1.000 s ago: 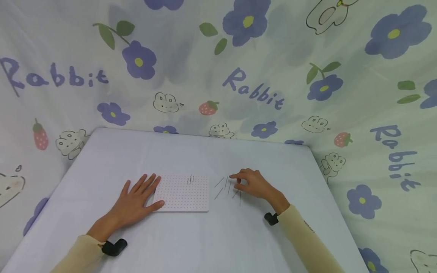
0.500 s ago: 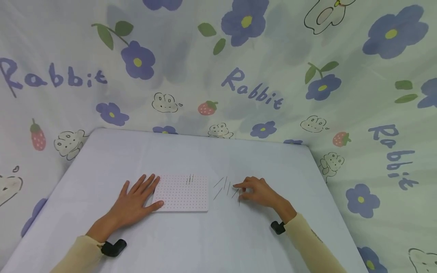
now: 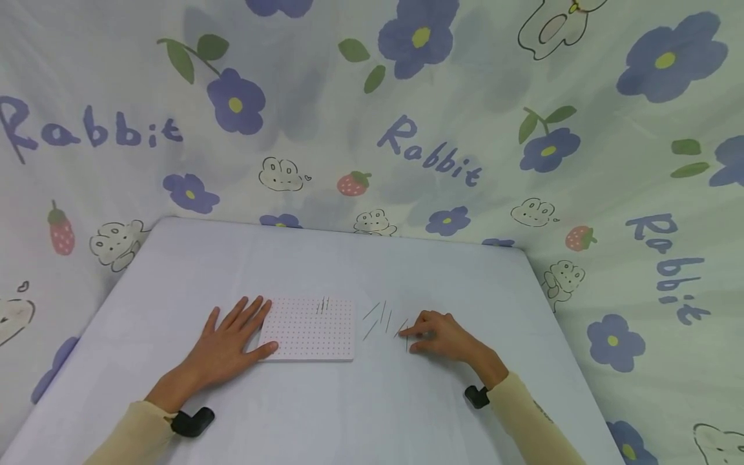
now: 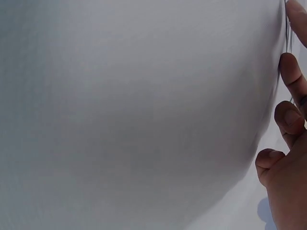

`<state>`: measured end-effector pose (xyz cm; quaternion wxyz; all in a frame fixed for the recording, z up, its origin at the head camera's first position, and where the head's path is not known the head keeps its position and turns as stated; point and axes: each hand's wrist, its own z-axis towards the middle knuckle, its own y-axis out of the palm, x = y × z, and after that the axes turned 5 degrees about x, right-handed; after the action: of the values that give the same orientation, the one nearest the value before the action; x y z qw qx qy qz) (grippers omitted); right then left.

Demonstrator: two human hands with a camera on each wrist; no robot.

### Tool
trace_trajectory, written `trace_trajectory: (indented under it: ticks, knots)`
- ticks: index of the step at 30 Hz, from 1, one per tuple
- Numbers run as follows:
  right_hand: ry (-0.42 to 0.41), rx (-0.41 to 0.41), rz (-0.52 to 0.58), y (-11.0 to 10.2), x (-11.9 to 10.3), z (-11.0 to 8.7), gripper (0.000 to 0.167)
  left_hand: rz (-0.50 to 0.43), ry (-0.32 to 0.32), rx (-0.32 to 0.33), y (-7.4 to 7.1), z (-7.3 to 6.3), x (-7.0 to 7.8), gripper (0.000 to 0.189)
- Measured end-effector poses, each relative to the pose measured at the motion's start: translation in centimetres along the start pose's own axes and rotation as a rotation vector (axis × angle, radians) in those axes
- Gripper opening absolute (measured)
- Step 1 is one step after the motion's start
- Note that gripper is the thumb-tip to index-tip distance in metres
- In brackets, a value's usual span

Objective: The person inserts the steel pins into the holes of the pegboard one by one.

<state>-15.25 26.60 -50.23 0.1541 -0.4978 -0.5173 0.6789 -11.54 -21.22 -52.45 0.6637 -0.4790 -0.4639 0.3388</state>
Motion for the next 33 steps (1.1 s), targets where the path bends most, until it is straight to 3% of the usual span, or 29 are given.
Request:
trace_trajectory:
  ticks: [8,22,33]
  knots:
    - [0.036,0.007,0.009,0.17,0.61,-0.16,0.037,-0.01,-0.005,0.002,-0.18,-0.13,0.21,0.093]
    - [0.023,0.029,-0.008,-0.03,0.62,0.06,0.031,-0.009,-0.007,0.005,-0.02,-0.15,0.0,0.093]
    - [0.0,0.052,-0.02,0.35,1.11,-0.06,0.015,-0.011,-0.007,0.007,0.03,-0.2,0.02,0.092]
